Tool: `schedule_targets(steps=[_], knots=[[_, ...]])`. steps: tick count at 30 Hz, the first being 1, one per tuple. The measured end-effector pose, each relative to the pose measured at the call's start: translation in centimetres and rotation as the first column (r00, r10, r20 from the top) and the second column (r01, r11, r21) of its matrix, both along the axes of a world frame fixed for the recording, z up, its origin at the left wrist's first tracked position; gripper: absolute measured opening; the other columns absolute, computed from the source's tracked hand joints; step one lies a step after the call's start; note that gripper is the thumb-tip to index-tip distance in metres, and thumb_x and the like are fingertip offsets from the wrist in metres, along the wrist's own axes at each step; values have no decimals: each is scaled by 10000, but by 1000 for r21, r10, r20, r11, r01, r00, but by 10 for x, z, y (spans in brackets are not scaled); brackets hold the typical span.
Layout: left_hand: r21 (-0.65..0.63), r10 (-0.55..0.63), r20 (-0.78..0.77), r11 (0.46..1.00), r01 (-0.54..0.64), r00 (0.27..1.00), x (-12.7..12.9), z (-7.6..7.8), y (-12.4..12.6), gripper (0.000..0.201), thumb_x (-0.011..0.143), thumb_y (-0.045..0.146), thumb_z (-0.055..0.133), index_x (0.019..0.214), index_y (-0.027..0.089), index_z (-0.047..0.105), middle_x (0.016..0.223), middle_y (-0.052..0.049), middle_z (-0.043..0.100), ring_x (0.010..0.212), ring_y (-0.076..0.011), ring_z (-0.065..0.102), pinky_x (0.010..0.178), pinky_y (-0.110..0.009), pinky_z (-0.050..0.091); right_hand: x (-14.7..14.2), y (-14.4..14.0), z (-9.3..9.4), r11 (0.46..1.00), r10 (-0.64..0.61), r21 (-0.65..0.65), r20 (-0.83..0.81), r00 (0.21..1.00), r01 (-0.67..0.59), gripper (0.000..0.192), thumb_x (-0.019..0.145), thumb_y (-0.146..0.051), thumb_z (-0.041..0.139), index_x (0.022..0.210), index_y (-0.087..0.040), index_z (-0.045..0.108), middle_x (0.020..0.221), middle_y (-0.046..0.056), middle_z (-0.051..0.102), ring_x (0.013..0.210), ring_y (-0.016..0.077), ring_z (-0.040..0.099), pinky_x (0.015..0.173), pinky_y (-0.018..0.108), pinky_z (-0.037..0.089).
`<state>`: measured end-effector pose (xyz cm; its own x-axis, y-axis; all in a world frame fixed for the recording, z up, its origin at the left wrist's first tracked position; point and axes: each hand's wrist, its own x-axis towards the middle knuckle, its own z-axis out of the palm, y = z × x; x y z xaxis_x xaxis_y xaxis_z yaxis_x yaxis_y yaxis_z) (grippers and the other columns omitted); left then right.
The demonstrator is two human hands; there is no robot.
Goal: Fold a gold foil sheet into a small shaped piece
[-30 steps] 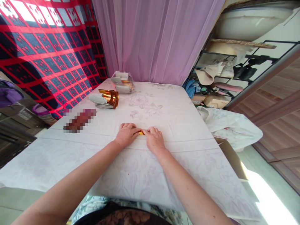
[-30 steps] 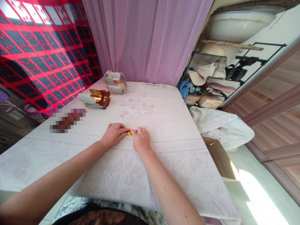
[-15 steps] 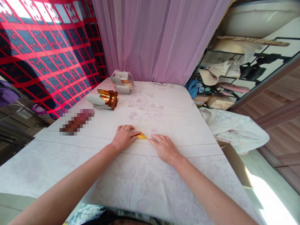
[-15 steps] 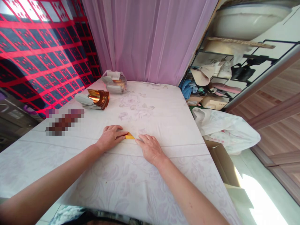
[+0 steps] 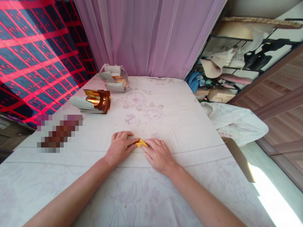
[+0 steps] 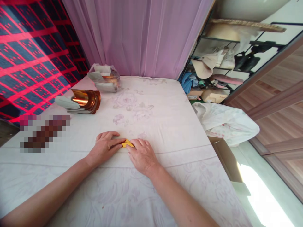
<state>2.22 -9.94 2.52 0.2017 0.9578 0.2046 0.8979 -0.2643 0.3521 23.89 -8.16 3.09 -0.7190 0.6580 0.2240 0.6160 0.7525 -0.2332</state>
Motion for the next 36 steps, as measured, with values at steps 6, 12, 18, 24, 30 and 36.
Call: schedule_targets(steps=[6,12,18,24,30,36], knots=[[-39,-66,6,997,66,998,-9,2,0,308,945,317,521,1190,438,663,1205,-29,579,1098,-246,501,975,-452,336,14,2,-5,1000,-21,12,-87,996,22,255,918,-209,551,1130,-256,685,1217,63,635,1120,233,521,901,398,416],[-66,-117,31,991,118,993,-19,0,1,338,951,276,493,1212,422,651,1247,-26,583,1113,-233,506,969,-440,345,18,8,-5,1000,27,-3,-155,988,-28,265,912,-190,536,1108,-253,703,1190,64,655,1088,226,548,904,406,443],[-84,-102,93,990,110,990,-19,2,0,337,935,277,516,1218,405,645,1241,-13,597,1116,-221,519,993,-436,336,20,10,-6,999,37,-20,-209,977,-42,266,905,-182,544,1108,-248,702,1175,68,660,1085,229,561,895,419,471],[-68,-21,95,997,28,995,-11,5,-2,275,849,410,646,1108,332,697,1185,-25,632,1098,-245,531,999,-452,340,19,9,-7,999,39,-7,-244,969,-42,260,911,-181,529,1094,-242,704,1148,82,664,1070,228,572,897,429,492],[-35,65,89,997,-62,994,0,2,-3,183,812,392,696,965,294,720,1153,-26,654,1078,-260,551,993,-485,325,18,9,-4,999,52,16,-229,972,-49,264,910,-171,521,1103,-219,694,1150,89,664,1069,236,571,891,433,501],[-41,76,102,997,-72,992,2,1,-2,165,805,407,696,899,272,716,1146,-28,663,1072,-255,551,993,-477,336,18,9,-5,999,51,8,-249,967,-50,277,902,-166,531,1120,-233,687,1151,82,667,1072,226,577,904,427,500]])
